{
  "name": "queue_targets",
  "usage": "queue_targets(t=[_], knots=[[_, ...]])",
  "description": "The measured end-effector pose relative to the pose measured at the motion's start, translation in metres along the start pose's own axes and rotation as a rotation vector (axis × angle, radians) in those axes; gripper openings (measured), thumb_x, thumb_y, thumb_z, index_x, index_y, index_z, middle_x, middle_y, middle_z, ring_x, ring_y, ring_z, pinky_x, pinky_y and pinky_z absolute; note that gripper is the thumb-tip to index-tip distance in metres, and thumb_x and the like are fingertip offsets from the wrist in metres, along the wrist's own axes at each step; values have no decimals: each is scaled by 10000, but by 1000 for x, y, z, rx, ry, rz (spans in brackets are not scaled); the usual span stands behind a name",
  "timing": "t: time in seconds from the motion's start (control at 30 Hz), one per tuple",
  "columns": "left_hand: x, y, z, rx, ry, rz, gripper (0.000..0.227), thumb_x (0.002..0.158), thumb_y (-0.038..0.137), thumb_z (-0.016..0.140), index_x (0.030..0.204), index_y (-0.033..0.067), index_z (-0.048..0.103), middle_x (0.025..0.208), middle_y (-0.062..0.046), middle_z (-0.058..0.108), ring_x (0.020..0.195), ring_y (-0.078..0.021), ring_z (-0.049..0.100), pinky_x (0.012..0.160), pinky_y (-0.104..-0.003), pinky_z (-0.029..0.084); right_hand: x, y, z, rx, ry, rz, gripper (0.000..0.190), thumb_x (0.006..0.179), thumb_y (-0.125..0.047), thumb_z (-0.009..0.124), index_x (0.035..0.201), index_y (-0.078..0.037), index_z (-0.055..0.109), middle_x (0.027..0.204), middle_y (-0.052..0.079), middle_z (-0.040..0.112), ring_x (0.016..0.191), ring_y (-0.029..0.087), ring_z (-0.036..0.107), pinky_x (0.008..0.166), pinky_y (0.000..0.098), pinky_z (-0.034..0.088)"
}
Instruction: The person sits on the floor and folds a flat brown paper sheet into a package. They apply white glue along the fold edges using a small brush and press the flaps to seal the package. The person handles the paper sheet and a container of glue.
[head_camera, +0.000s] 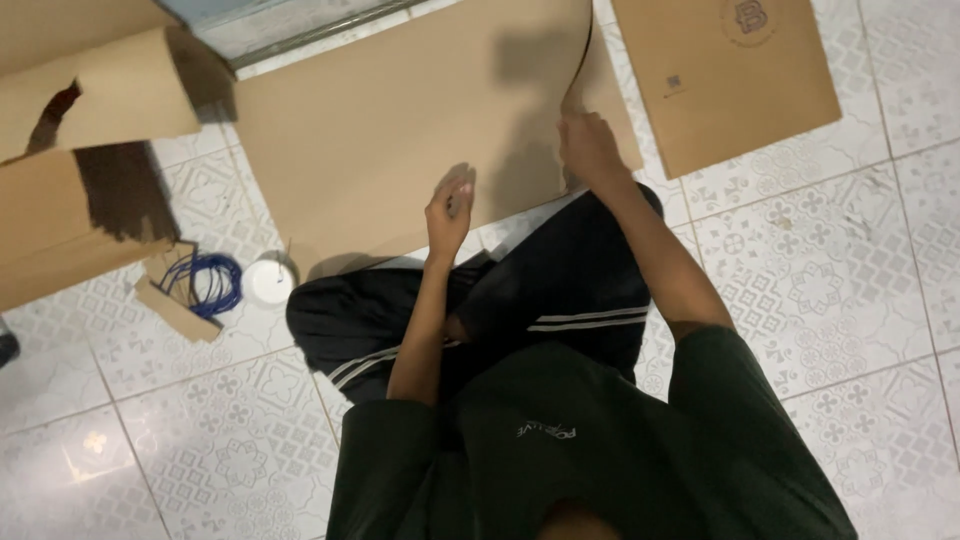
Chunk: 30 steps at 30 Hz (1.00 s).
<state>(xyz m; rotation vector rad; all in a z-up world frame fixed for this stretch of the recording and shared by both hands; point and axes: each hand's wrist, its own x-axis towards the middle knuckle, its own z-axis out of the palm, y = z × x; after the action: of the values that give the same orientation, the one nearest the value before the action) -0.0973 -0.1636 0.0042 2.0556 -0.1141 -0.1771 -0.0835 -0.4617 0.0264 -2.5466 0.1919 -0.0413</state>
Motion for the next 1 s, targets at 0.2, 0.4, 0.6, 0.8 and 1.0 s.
queue_targets(t=[0.2, 0.4, 0.6, 0.8, 1.0], knots=[[12, 12, -42, -189, 87, -125, 376, 1064, 435, 592, 1249, 138, 729, 1135, -159, 751, 1093, -346, 717, 904, -469, 599, -7, -97, 54, -105, -16, -300, 152, 1012, -96, 585, 916, -1, 654, 717, 137, 612, 686, 333, 684, 613, 408, 524], [29, -9, -59, -268, 103, -162, 324, 1000, 372, 711, 1240, 156, 743, 901, -138, 781, 814, -185, 736, 698, -339, 616, -31, -177, 72, -152, 72, -513, 292, 923, -373, 743, 769, -141, 655, 614, 47, 645, 591, 239, 701, 548, 304, 538], [27, -53, -72, -461, 168, -265, 361, 923, 118, 782, 1277, 136, 713, 1033, -164, 778, 851, -198, 740, 726, -377, 650, -33, -188, 97, 117, 36, -603, 443, 766, -451, 874, 643, -129, 596, 525, 81, 598, 525, 303, 673, 525, 354, 521], [14, -41, -63, -693, 137, -350, 278, 965, 47, 724, 1243, 46, 706, 1105, -254, 736, 988, -300, 736, 905, -409, 623, -42, -181, 50, 237, -50, -490, 695, 736, -453, 949, 564, -98, 376, 450, 100, 504, 457, 223, 596, 461, 259, 408], [6, -26, -30, -535, -160, -387, 326, 971, 319, 783, 1222, 113, 750, 1233, -230, 708, 1169, -394, 673, 970, -476, 576, -43, -141, 50, 500, -292, -78, 602, 771, -391, 987, 626, -115, 472, 523, 31, 520, 530, 160, 517, 513, 276, 380]])
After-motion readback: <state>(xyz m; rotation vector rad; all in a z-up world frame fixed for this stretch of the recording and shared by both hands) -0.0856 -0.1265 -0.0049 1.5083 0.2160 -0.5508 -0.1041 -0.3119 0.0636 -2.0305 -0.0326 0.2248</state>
